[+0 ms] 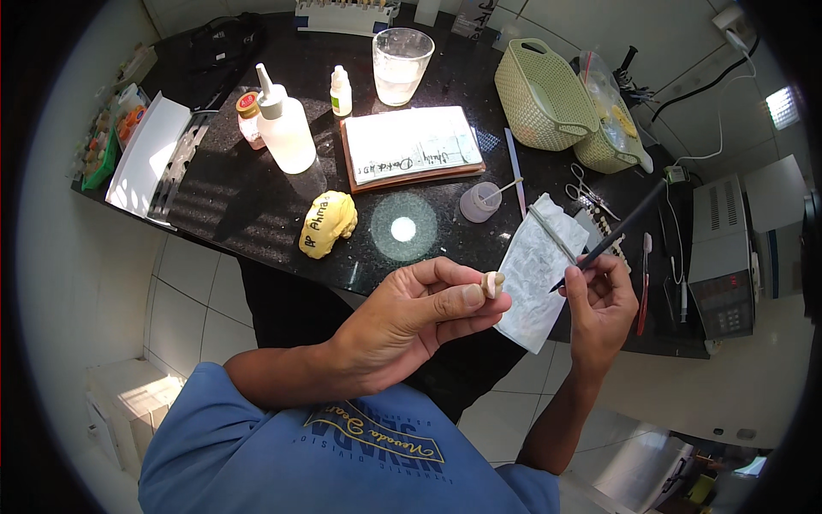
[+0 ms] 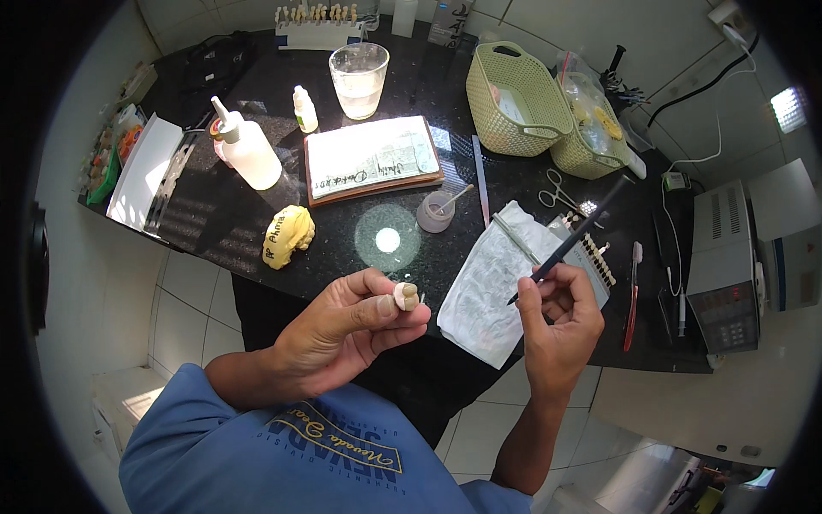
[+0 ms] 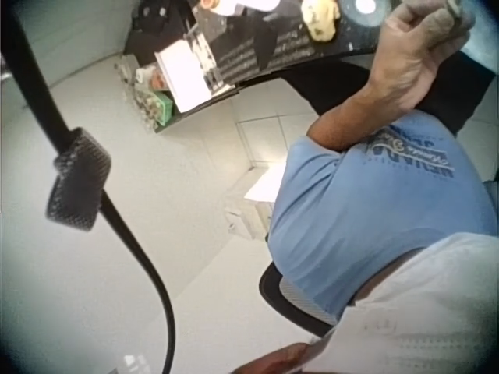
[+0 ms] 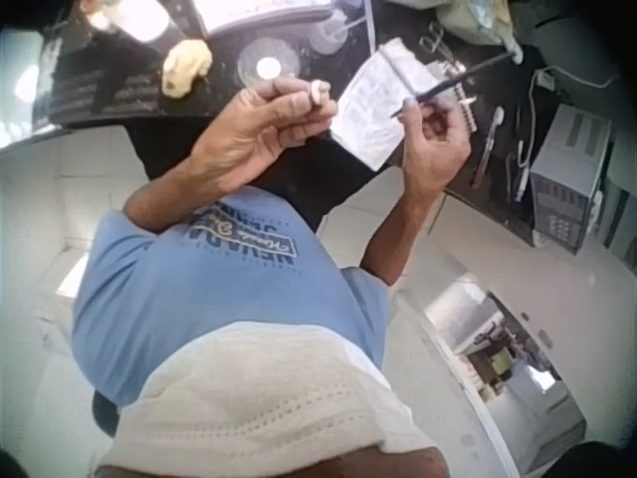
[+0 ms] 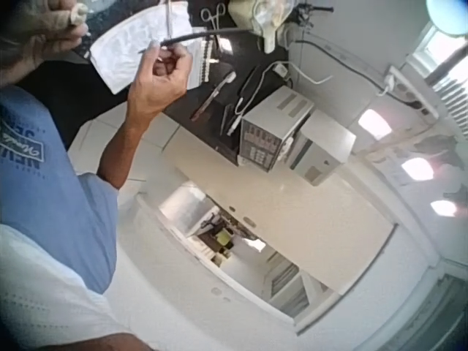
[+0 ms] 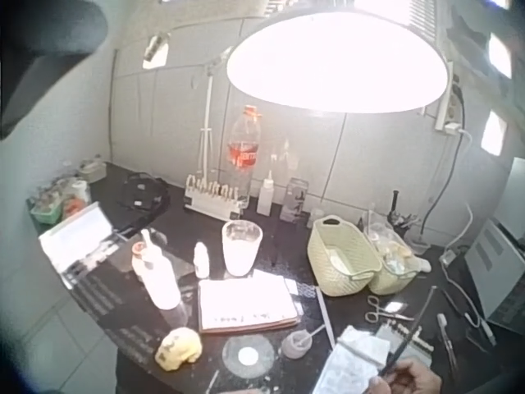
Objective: Using a carving tool to refine a dental model and applying pink porcelain or acrylic paste with a fine brush to a prosthetic tooth.
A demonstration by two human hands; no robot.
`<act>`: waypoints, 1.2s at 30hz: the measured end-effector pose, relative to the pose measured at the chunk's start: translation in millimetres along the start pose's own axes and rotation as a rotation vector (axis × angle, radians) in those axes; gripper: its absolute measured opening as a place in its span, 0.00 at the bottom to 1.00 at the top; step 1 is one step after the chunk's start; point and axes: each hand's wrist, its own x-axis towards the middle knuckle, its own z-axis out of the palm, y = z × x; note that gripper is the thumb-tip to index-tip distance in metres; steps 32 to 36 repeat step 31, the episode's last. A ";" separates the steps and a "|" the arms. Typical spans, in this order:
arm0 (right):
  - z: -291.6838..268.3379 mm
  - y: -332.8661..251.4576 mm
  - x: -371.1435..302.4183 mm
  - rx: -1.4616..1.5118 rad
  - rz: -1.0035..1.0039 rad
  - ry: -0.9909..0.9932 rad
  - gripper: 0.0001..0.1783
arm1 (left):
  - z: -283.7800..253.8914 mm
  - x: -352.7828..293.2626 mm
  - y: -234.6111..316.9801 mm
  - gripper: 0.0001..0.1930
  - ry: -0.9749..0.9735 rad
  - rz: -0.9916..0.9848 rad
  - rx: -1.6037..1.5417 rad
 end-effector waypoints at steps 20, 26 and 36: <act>34.8 -21.1 -41.0 0.241 -0.590 -0.193 0.18 | 3.7 11.2 -1.6 0.03 0.010 -0.056 -0.012; 35.5 -24.9 -41.9 0.222 -0.600 -0.204 0.17 | 5.1 8.1 1.0 0.03 -0.005 -0.040 0.010; 35.3 -28.1 -43.5 0.173 -0.596 -0.249 0.14 | 5.0 7.1 1.6 0.03 -0.010 -0.033 0.016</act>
